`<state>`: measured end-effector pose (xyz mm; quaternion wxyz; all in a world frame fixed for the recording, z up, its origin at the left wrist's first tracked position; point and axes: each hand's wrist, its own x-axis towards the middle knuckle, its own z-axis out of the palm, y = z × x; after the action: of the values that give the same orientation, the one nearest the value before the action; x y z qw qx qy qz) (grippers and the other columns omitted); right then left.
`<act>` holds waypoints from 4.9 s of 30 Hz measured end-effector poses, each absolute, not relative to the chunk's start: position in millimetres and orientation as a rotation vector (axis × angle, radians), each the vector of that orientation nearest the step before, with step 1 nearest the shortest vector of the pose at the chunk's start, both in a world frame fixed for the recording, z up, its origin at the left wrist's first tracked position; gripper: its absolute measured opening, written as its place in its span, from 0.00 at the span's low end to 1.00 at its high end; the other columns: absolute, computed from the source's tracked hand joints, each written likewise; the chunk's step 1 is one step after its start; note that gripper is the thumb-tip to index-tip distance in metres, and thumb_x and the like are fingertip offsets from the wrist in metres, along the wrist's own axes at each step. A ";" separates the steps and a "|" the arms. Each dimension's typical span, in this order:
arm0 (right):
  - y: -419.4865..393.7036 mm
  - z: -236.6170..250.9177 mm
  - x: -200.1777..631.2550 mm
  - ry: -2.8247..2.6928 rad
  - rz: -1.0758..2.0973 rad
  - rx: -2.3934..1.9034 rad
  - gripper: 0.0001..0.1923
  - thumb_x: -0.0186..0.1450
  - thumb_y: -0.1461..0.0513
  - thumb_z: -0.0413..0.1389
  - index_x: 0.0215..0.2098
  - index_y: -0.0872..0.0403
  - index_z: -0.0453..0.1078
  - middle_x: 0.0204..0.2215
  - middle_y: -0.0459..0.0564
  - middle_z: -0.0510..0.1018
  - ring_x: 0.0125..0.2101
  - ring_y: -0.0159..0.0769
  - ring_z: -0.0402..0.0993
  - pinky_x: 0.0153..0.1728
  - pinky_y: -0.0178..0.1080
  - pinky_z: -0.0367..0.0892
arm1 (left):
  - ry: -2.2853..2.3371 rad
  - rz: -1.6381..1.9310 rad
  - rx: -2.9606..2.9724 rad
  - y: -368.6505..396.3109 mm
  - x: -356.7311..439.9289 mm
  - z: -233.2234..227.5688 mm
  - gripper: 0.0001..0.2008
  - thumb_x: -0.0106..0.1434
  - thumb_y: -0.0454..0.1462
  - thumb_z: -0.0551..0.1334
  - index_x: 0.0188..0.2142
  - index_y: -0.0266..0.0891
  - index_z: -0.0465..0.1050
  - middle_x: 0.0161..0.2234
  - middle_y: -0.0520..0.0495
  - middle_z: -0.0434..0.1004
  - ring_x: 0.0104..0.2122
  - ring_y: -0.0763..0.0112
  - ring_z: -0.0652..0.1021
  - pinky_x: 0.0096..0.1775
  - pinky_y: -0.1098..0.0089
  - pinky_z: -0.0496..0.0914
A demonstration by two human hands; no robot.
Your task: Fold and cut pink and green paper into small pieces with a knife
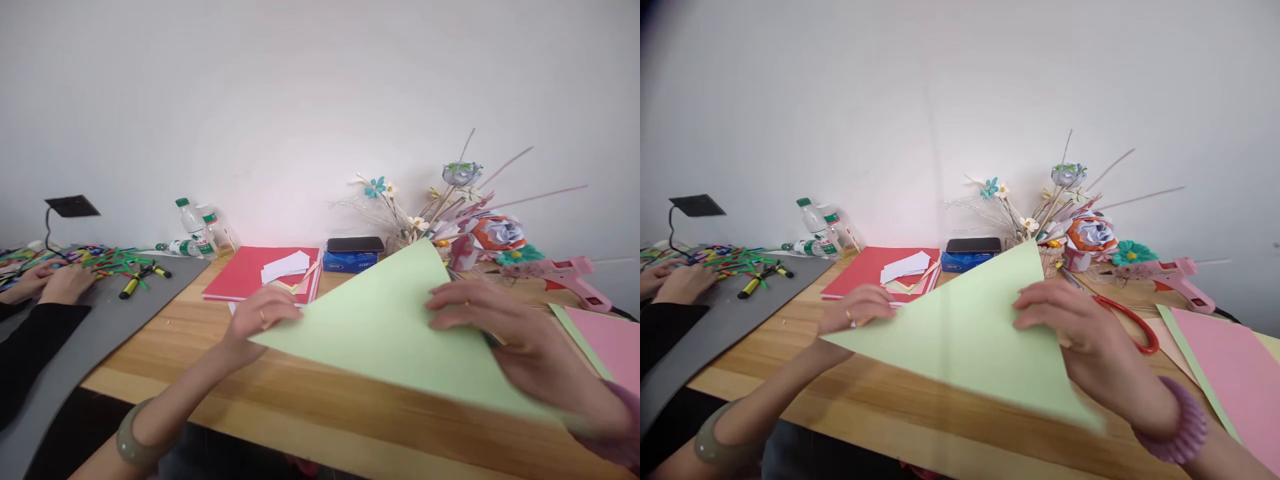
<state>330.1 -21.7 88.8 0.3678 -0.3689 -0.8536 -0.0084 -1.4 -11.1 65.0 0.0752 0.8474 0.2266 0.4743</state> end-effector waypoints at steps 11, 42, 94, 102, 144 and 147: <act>-43.4 2.3 353.4 -2.700 -0.386 -0.830 0.22 0.63 0.63 0.49 0.55 0.52 0.64 0.55 0.52 0.66 0.54 0.44 0.63 0.47 0.48 0.68 | 0.866 0.708 2.913 -25.6 -9.2 -8.1 0.12 0.63 0.29 0.54 0.42 0.40 0.72 0.32 0.47 0.74 0.32 0.72 0.73 0.33 0.73 0.67; 1.3 -5.3 331.1 -2.135 0.528 -1.557 0.20 0.62 0.45 0.47 0.22 0.50 0.62 0.21 0.44 0.70 0.22 0.32 0.66 0.25 0.37 0.60 | 1.705 0.680 1.694 -6.8 11.8 -5.2 0.12 0.55 0.45 0.61 0.22 0.40 0.74 0.26 0.51 0.70 0.30 0.66 0.72 0.34 0.68 0.64; 1.7 4.6 327.1 -2.193 0.553 -1.531 0.12 0.62 0.57 0.50 0.22 0.51 0.58 0.24 0.45 0.69 0.24 0.32 0.65 0.26 0.36 0.60 | 0.553 0.096 2.957 47.8 63.2 29.3 0.16 0.62 0.29 0.49 0.35 0.41 0.75 0.33 0.50 0.77 0.30 0.74 0.75 0.33 0.75 0.66; 1.5 3.5 326.2 -2.190 0.545 -1.553 0.11 0.61 0.59 0.51 0.22 0.51 0.57 0.25 0.44 0.68 0.24 0.30 0.64 0.27 0.36 0.60 | 0.180 0.122 3.016 61.3 84.7 1.6 0.23 0.67 0.28 0.47 0.58 0.48 0.59 0.59 0.53 0.60 0.62 0.65 0.55 0.58 0.62 0.56; -40.3 1.7 328.5 -2.501 -0.268 -1.070 0.17 0.67 0.67 0.39 0.48 0.60 0.66 0.39 0.56 0.74 0.41 0.39 0.70 0.40 0.42 0.68 | 0.227 -0.232 3.175 51.6 90.7 9.7 0.20 0.71 0.33 0.43 0.62 0.43 0.50 0.62 0.56 0.52 0.63 0.68 0.52 0.58 0.66 0.58; -40.9 1.4 325.8 -2.598 -0.371 -1.057 0.18 0.67 0.68 0.38 0.47 0.62 0.67 0.39 0.58 0.75 0.39 0.41 0.71 0.39 0.43 0.70 | 0.227 -0.231 3.166 51.9 90.8 9.5 0.21 0.71 0.32 0.44 0.62 0.43 0.49 0.63 0.56 0.52 0.63 0.69 0.51 0.58 0.67 0.56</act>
<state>325.8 -40.9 1.4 0.1556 -0.3691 -0.9071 -0.1294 90.8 51.9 9.5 -0.0204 0.9946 0.0713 -0.0724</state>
